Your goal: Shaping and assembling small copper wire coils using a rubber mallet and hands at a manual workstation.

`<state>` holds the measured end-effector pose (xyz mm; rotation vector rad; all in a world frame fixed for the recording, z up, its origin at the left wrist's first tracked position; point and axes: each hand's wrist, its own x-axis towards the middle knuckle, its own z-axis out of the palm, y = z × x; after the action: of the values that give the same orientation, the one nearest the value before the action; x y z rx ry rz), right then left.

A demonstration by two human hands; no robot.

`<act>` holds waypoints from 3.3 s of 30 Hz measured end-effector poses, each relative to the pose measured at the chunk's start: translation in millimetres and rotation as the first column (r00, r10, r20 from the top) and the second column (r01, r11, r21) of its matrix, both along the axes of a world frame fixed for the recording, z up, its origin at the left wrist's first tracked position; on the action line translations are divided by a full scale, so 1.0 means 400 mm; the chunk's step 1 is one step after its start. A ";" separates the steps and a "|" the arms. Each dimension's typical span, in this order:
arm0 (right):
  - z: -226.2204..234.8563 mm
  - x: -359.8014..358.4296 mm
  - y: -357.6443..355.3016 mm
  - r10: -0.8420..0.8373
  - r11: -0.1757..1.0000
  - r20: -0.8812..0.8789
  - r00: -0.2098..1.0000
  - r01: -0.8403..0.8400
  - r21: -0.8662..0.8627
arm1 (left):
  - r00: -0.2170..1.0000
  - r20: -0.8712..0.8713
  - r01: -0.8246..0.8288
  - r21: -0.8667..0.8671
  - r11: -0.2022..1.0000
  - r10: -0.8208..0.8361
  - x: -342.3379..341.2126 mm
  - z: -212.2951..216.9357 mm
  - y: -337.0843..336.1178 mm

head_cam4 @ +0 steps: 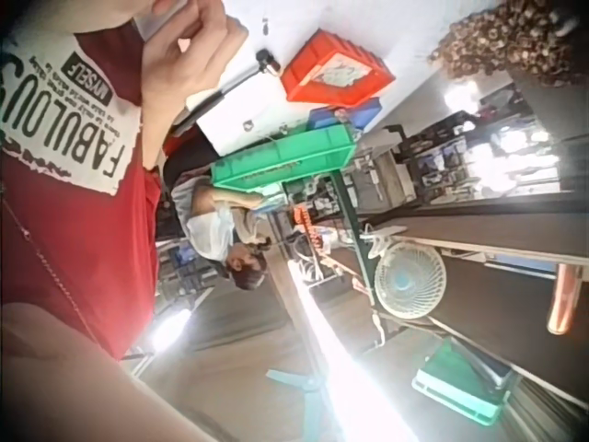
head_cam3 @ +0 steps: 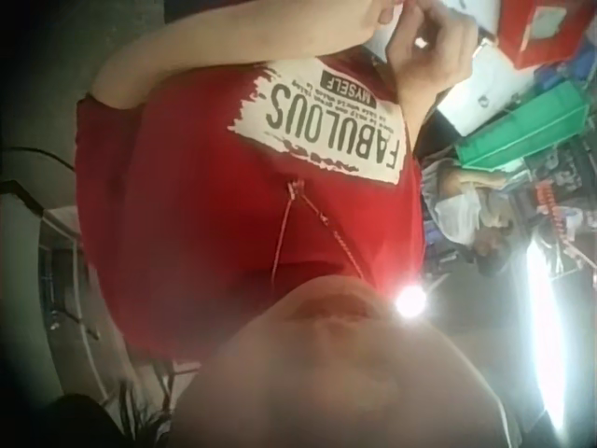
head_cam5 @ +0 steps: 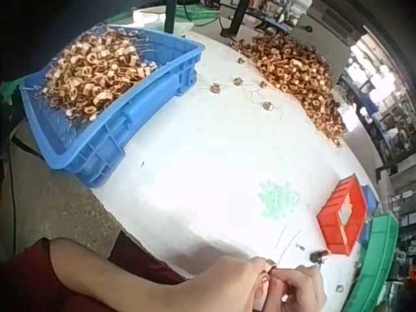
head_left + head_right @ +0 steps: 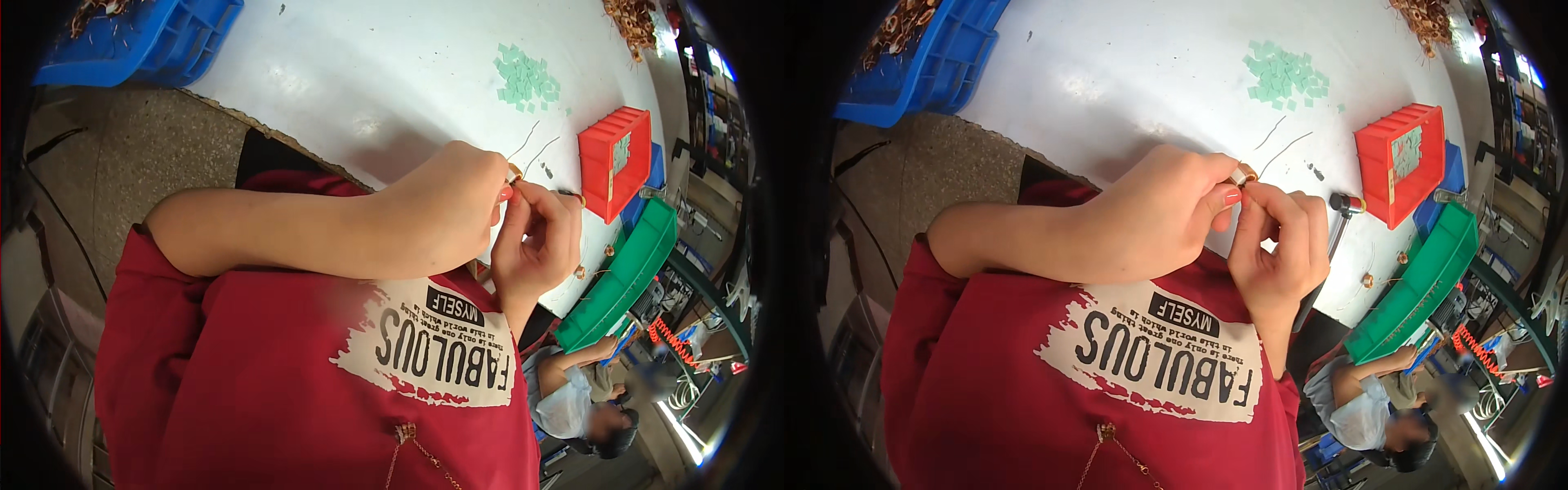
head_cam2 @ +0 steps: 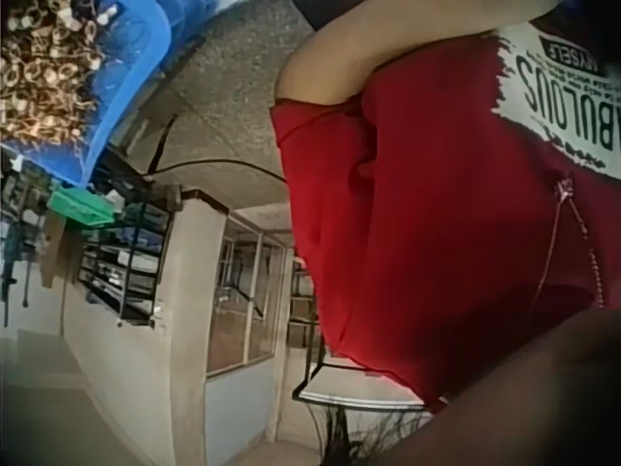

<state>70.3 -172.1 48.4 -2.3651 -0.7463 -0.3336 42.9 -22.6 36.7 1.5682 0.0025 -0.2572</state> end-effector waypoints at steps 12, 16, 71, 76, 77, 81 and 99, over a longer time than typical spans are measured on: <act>-0.040 -0.020 -0.011 -0.135 0.988 -0.173 0.976 0.145 0.047 | 0.939 -0.292 0.048 -0.409 0.911 -0.181 0.004 -0.063 0.038; -0.039 -0.029 -0.176 -0.453 0.892 -0.132 0.882 0.448 -0.068 | 0.902 -0.425 -0.241 -0.634 0.735 -0.071 -0.030 -0.072 0.064; 0.011 -0.095 0.006 0.060 0.877 -0.528 0.847 -0.297 -0.377 | 0.842 -0.540 -0.540 -0.841 0.036 0.005 -0.244 -0.199 0.170; 0.022 -0.114 -0.008 -0.032 0.895 -0.415 0.909 -0.158 -0.416 | 0.812 -0.583 -0.582 -0.812 0.030 -0.020 -0.236 -0.191 0.169; 0.026 -0.115 -0.007 -0.032 0.895 -0.415 0.909 -0.159 -0.417 | 0.812 -0.583 -0.583 -0.812 0.028 -0.020 -0.236 -0.193 0.169; 0.051 -0.111 0.012 -0.137 0.854 -0.480 0.867 -0.142 -0.501 | 0.824 -0.566 -0.566 -0.824 0.008 0.017 -0.239 -0.203 0.167; 0.031 -0.111 0.044 -0.073 0.804 -0.519 0.851 -0.258 -0.536 | 0.826 -0.563 -0.563 -0.826 -0.015 -0.016 -0.238 -0.194 0.166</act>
<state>25.7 -154.5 60.9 -2.7762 -0.7678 0.6786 -52.2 43.8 -40.9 -0.0648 0.4331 -0.1701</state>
